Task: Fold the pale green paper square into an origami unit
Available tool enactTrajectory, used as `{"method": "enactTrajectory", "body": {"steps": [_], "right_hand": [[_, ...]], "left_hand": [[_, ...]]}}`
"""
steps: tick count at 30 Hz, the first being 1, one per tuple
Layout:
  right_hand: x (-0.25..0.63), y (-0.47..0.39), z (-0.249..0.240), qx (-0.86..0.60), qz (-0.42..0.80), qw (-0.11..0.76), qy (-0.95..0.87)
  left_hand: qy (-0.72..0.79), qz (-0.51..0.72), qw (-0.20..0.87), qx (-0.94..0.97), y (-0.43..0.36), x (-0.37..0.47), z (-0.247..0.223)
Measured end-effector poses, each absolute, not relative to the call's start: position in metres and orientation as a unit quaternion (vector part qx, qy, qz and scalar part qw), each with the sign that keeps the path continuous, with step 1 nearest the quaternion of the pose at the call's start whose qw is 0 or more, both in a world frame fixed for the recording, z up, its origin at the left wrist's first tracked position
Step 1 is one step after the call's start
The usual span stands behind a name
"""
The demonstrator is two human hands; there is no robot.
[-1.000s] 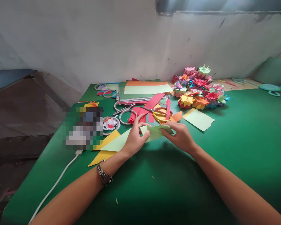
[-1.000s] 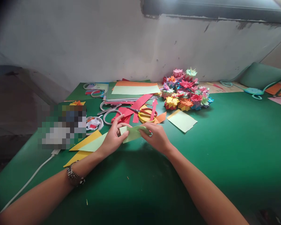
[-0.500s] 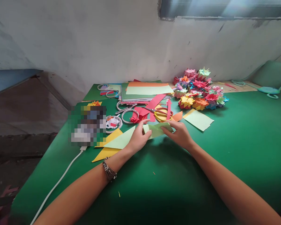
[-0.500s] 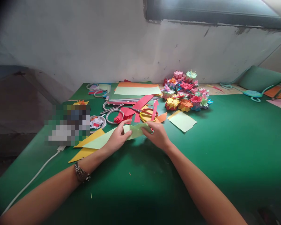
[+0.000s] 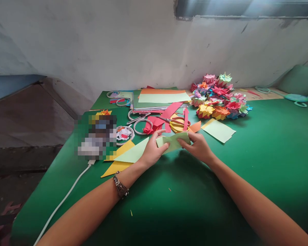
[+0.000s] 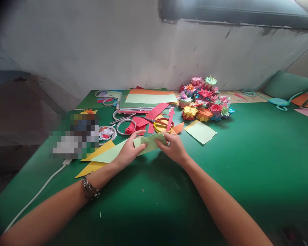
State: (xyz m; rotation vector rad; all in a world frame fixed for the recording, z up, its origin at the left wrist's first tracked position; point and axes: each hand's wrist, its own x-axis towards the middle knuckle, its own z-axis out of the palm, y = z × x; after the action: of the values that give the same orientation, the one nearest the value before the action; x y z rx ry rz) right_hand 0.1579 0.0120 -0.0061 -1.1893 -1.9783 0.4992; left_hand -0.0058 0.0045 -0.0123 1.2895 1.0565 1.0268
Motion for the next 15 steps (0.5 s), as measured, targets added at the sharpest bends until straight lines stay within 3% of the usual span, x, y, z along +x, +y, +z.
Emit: {"method": "enactTrajectory", "body": {"steps": [15], "right_hand": [[0.1575,0.0108,-0.0055,-0.468,0.23,0.376,-0.766]], "left_hand": [[0.44,0.443,0.544,0.56,0.0049,-0.0073,-0.0149]]}}
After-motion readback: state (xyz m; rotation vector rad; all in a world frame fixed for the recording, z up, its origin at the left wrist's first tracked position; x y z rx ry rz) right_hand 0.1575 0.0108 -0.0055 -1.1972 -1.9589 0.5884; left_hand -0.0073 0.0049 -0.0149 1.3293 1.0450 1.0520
